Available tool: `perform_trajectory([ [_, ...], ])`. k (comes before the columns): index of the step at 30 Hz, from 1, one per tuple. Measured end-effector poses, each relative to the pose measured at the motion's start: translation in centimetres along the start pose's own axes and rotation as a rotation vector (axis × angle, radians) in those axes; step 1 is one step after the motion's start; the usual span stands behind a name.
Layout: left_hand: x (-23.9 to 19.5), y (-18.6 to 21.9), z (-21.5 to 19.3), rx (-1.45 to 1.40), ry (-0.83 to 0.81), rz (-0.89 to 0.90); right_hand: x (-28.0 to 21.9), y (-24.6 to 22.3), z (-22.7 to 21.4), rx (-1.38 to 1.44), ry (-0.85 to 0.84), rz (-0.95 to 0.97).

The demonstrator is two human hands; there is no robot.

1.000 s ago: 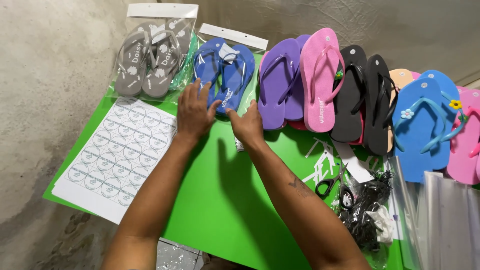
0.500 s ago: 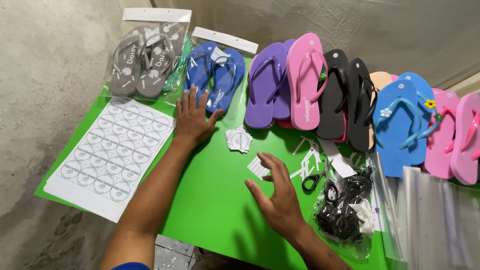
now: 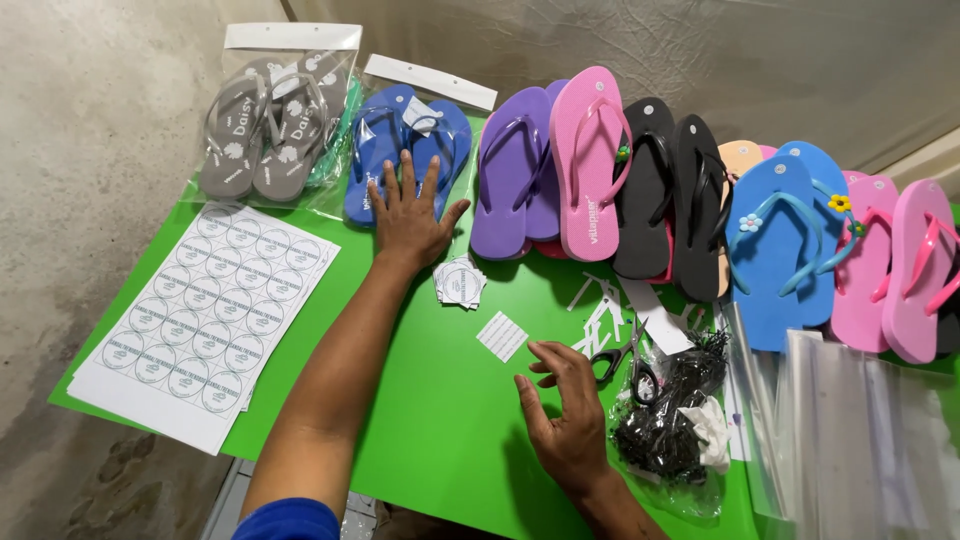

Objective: A person is packaging flip-flops into plastic bags and applying labels to various pairs on a work table.

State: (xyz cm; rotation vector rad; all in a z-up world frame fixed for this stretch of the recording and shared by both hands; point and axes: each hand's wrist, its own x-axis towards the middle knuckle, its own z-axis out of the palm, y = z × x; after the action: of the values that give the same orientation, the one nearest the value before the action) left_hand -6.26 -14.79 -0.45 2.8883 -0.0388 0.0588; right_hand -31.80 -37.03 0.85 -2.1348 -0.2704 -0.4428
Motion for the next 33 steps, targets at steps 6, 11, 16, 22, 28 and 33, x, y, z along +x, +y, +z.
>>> perform_trajectory([
  [6, 2.6, -3.3, -2.2, -0.124, 0.155, -0.132, -0.1, -0.2, 0.2, 0.018, 0.01, -0.059],
  [11, 3.7, -6.0, -1.2, -0.04, 0.016, -0.236, -0.1, -0.5, 0.1, 0.027, 0.006, -0.095],
  [16, 1.2, -5.0, 0.3, -0.032, 0.246, -0.171, -0.2, -0.5, 0.0, 0.035, 0.002, -0.095],
  [22, -2.9, -2.8, 1.0, 0.031, 0.232, -0.079, -0.1, -1.0, -0.2, 0.041, -0.012, -0.071],
  [28, -3.7, -1.0, 1.1, 0.052, 0.123, 0.028, -0.2, -0.3, 0.4, 0.014, -0.034, -0.062],
  [33, -3.0, -1.5, 2.0, 0.065, 0.17, -0.002, -0.1, 0.3, 0.3, -0.023, -0.005, -0.072],
])
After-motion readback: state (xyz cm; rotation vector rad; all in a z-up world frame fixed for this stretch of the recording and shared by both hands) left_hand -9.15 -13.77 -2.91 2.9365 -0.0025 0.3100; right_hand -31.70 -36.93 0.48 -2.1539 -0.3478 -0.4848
